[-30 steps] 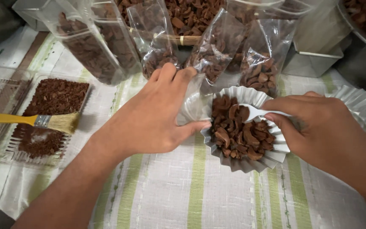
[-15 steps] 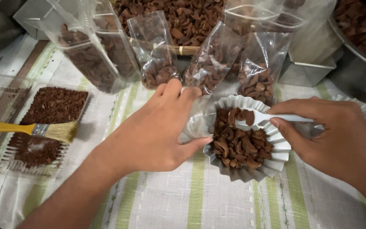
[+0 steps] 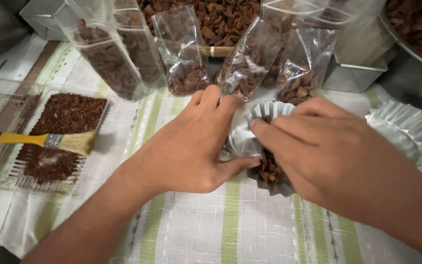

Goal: Scooping and packaging brown organic material into small bags and foil cups

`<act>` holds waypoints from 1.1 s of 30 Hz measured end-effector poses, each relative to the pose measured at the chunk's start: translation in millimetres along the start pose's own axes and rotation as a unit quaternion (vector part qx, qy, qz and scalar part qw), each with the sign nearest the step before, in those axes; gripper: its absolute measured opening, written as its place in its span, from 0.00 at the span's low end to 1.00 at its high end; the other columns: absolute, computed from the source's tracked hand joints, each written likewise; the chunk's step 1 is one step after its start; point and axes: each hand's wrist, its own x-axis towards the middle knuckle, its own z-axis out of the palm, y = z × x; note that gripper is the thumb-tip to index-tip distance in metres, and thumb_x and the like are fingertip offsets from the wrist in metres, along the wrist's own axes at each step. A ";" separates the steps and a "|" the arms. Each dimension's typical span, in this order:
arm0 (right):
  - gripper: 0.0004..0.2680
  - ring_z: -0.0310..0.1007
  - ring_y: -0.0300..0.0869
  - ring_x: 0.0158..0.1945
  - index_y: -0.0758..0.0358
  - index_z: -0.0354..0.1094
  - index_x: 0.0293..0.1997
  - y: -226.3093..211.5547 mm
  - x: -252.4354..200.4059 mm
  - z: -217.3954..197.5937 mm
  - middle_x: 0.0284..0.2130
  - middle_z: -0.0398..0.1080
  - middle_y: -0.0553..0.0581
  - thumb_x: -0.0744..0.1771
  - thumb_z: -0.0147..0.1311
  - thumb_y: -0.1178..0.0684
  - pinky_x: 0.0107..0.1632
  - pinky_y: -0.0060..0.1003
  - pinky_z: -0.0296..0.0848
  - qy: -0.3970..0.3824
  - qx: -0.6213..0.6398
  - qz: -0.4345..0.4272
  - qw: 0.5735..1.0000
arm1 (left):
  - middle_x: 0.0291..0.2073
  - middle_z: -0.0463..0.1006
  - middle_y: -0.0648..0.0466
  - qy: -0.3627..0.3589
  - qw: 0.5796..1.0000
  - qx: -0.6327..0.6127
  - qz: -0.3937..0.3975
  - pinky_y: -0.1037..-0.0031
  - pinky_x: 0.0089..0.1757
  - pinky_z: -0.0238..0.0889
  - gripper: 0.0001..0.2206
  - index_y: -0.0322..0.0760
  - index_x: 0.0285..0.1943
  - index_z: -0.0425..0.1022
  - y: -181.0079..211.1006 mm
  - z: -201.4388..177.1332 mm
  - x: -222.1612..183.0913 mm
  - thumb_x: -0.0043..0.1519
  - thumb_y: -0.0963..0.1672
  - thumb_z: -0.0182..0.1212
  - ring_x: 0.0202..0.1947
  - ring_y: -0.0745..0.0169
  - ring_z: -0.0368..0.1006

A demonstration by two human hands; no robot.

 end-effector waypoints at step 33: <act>0.11 0.75 0.45 0.30 0.54 0.77 0.51 56.3 -70.0 28.6 0.28 0.80 0.45 0.65 0.60 0.57 0.37 0.39 0.73 -0.021 0.060 0.157 0.985 | 0.49 0.64 0.42 0.128 0.959 0.236 0.094 0.59 0.46 0.64 0.32 0.24 0.58 0.60 -11.0 6.7 6.3 0.66 0.57 0.62 0.39 0.53 0.59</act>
